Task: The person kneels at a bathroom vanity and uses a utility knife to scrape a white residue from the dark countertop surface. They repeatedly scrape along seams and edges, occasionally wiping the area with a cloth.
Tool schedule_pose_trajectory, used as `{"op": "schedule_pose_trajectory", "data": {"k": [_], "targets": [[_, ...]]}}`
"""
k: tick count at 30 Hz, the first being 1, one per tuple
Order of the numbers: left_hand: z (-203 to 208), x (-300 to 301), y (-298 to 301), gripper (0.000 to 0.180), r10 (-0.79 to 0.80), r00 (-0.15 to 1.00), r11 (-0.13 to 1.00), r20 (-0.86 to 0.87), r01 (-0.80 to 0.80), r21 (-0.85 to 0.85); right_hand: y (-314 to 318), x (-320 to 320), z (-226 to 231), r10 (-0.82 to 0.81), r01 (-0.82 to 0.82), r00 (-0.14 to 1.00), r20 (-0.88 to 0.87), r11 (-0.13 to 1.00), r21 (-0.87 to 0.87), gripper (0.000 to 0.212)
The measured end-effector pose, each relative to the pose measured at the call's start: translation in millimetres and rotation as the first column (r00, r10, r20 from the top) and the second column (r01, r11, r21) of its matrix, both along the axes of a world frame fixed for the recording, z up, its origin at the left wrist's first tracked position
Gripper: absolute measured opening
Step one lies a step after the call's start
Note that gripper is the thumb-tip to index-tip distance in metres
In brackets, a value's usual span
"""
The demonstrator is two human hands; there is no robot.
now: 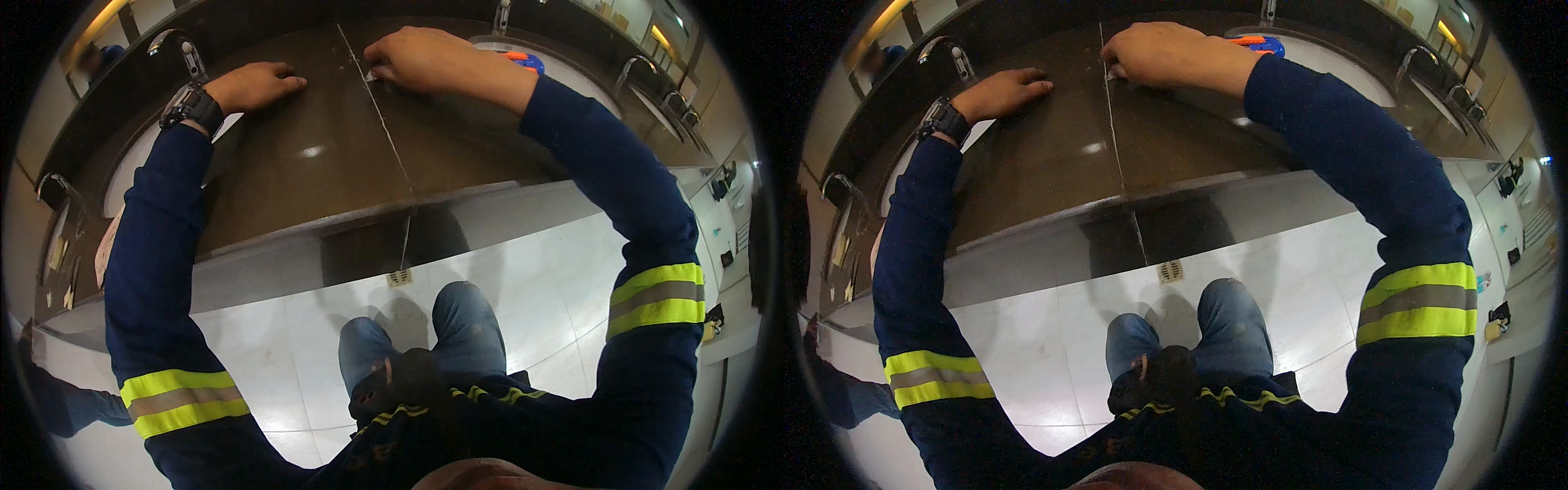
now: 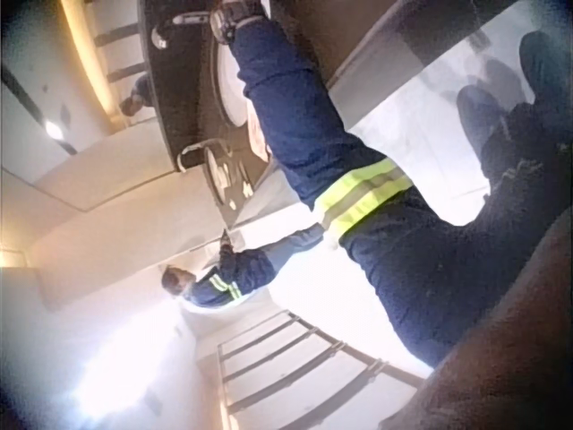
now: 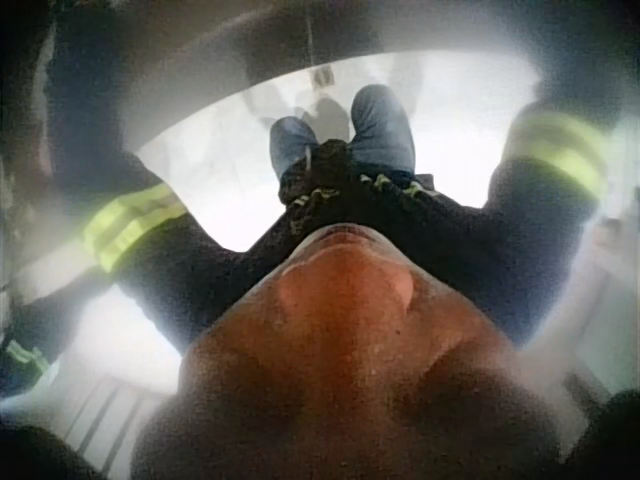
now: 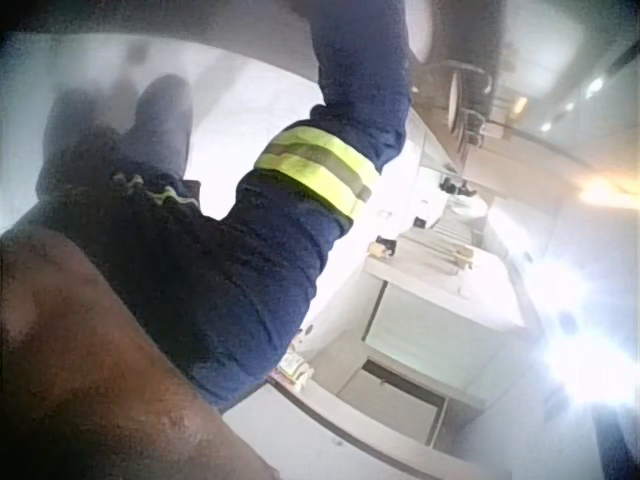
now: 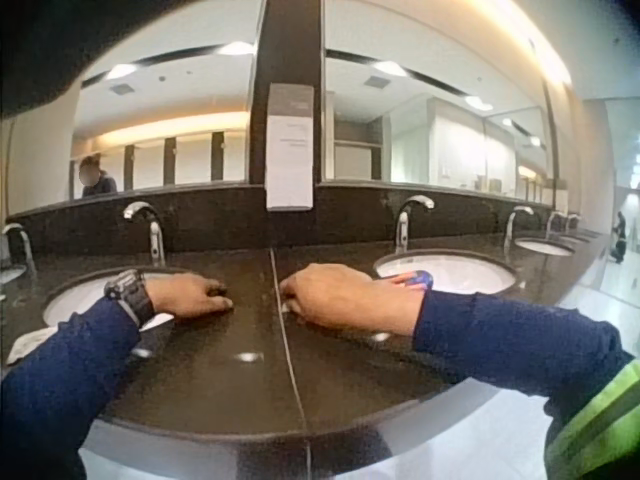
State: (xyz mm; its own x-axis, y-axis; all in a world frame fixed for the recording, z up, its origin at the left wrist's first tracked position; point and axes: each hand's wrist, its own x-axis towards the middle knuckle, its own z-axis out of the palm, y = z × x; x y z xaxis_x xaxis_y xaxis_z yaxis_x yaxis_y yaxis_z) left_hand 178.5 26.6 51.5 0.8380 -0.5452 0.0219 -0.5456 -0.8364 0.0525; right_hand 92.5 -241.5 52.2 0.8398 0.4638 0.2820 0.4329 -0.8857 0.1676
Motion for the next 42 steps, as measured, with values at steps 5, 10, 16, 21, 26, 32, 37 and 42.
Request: {"op": "schedule_pose_trajectory", "data": {"k": [5, 10, 16, 21, 26, 32, 37, 42], "targets": [[-4, 14, 13, 0.075, -0.027, 0.998, 1.000, 0.050, 0.027, -0.006, 10, -41, 9, 0.024, -0.025, 0.999, -0.045, 0.999, -0.035, 0.032], [-3, 10, 6, 0.076, 0.008, 1.000, 1.000, 0.022, -0.008, 0.009, 4, -88, 2, 0.108, -0.107, 0.992, 0.062, 0.994, -0.026, 0.025], [-2, 12, 10, 0.076, -0.018, 0.998, 0.999, 0.058, 0.015, 0.053, 17, -115, 9, 0.110, -0.102, 0.991, 0.072, 0.989, -0.112, 0.023], [-11, 21, 7, 0.074, -0.071, 0.994, 0.997, 0.087, 0.069, 0.017, 12, -123, 7, 0.118, -0.106, 0.989, 0.095, 0.987, -0.119, 0.022], [-2, 9, 10, 0.075, -0.038, 0.997, 0.998, 0.064, 0.035, 0.042, 12, -145, 12, 0.161, -0.157, 0.987, 0.020, 0.981, -0.117, 0.018], [-4, 7, 5, 0.076, -0.028, 0.995, 0.999, 0.092, 0.025, 0.041, -5, -185, 17, 0.309, -0.308, 0.951, 0.011, 0.950, -0.047, 0.015], [-3, 14, 15, 0.076, -0.001, 0.998, 0.999, 0.056, -0.001, 0.033, -3, -132, 41, 0.099, -0.070, 0.976, 0.196, 0.987, -0.147, 0.026], [-3, 2, -4, 0.070, 0.011, 0.968, 1.000, 0.249, -0.018, 0.023, -23, -72, 36, 0.175, -0.183, 0.979, 0.103, 0.980, 0.080, 0.030]]}}
